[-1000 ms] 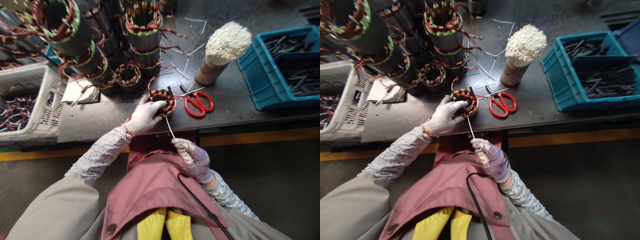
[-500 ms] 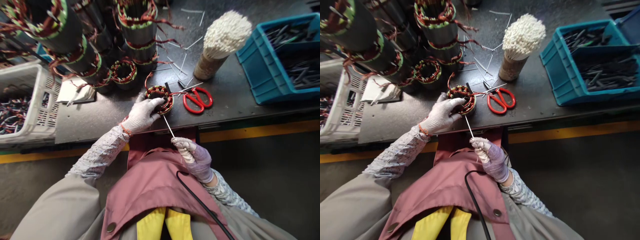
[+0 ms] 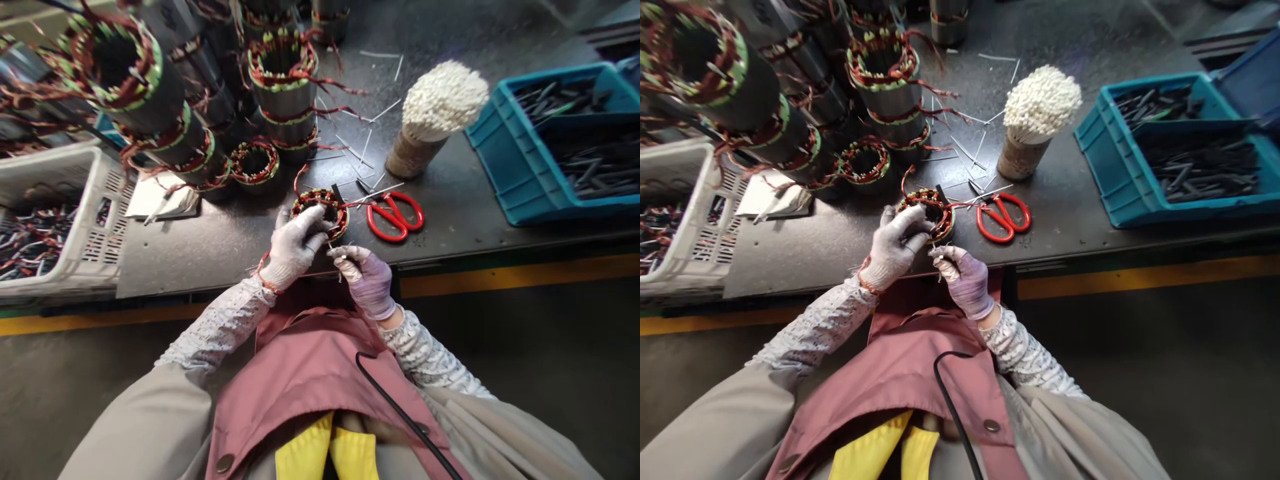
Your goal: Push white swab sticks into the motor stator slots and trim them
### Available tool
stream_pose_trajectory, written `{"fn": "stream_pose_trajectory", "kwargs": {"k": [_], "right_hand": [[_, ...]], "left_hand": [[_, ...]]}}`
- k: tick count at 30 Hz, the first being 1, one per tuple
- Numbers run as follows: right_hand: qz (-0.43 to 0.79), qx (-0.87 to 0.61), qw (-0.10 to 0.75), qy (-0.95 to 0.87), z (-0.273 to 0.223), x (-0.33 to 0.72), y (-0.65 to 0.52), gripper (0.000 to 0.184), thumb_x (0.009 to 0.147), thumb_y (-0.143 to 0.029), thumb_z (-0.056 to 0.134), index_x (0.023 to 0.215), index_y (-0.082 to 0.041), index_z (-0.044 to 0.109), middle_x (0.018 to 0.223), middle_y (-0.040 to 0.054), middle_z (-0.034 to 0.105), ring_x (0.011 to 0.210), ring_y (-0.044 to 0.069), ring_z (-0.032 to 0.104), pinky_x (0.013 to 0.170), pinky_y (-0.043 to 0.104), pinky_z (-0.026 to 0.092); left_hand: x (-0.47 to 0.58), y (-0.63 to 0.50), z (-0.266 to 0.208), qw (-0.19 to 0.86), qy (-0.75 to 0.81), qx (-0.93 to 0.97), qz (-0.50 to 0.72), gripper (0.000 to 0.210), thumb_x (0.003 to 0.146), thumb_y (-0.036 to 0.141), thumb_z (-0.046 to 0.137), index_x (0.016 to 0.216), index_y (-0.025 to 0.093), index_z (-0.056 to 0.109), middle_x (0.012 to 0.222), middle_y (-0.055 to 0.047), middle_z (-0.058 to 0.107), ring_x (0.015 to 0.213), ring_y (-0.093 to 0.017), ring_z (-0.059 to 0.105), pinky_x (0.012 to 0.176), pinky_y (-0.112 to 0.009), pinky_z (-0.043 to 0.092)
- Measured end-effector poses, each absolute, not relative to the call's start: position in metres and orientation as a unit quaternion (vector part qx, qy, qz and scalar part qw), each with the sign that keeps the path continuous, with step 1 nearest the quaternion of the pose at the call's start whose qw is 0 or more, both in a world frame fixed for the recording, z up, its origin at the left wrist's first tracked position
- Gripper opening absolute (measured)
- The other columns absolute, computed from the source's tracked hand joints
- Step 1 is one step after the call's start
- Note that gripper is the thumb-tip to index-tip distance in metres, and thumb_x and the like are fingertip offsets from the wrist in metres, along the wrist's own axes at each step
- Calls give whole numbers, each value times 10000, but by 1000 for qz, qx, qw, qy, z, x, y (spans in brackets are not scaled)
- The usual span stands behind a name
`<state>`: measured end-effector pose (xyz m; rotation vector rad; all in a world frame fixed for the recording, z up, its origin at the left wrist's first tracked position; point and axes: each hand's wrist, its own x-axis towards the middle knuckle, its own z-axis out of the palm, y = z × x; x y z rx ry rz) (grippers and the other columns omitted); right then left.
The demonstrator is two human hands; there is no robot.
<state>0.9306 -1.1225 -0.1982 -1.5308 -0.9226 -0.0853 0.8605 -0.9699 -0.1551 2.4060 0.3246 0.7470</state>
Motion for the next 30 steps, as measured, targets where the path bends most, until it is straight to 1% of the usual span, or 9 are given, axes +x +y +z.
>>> {"fn": "stream_pose_trajectory", "kwargs": {"k": [3,5,12,15,18,22,24,26,30], "right_hand": [[-54,-690,591,-415,-179,935,-1127,52,881,-241,642,879,-208,682,886,36,728,816,147,697,766,271,578],[-60,-699,557,-445,-169,940,-1126,66,881,-236,635,841,-199,672,852,43,707,799,148,678,750,273,559],[-94,-768,394,-496,-175,958,-1103,162,910,-277,562,834,-174,662,776,67,678,735,177,626,695,284,489],[-176,-783,299,-517,-171,960,-1102,215,942,-304,526,888,-151,667,755,78,665,691,170,594,611,274,404],[-235,-743,257,-571,-157,962,-1109,251,953,-291,501,800,-149,640,672,63,625,598,148,532,551,288,309],[-190,-665,303,-656,-134,959,-1135,202,913,-253,533,747,-171,614,657,34,642,545,117,503,529,279,291],[-80,-688,407,-596,-127,952,-1145,170,878,-263,573,738,-175,614,719,40,681,562,104,536,523,254,320],[45,-701,522,-484,-122,943,-1143,225,892,-299,531,712,-176,588,688,31,669,511,88,524,486,230,337],[276,-626,659,-314,-116,946,-1107,337,918,-354,411,623,-198,451,521,-29,519,342,55,346,352,209,242]], "left_hand": [[862,-970,-161,255,68,904,337,128,911,265,613,982,259,720,960,11,772,981,-160,706,1151,-436,293],[863,-968,-163,251,47,902,347,126,920,268,607,896,267,730,922,23,776,958,-150,716,1122,-420,332],[865,-960,-166,278,-5,890,361,136,911,205,598,900,250,726,922,11,778,938,-144,727,1065,-396,399],[865,-957,-166,281,-22,898,338,152,916,210,584,904,255,729,929,8,779,947,-149,727,1061,-404,407],[865,-956,-165,283,-9,903,324,149,920,236,583,931,258,730,950,2,777,926,-152,729,1077,-419,399],[868,-952,-164,300,4,896,326,119,917,290,621,967,251,722,965,-5,773,912,-146,722,1070,-393,417],[868,-949,-165,277,-26,905,321,149,925,325,614,1006,254,717,1055,-26,759,986,-158,705,1078,-401,406],[864,-946,-166,222,-73,923,306,182,943,362,577,1009,272,721,1103,-29,747,1012,-166,693,1084,-418,392],[844,-943,-166,133,-123,947,267,184,959,310,545,1025,299,716,1036,-3,763,921,-140,693,1018,-375,432]]}}
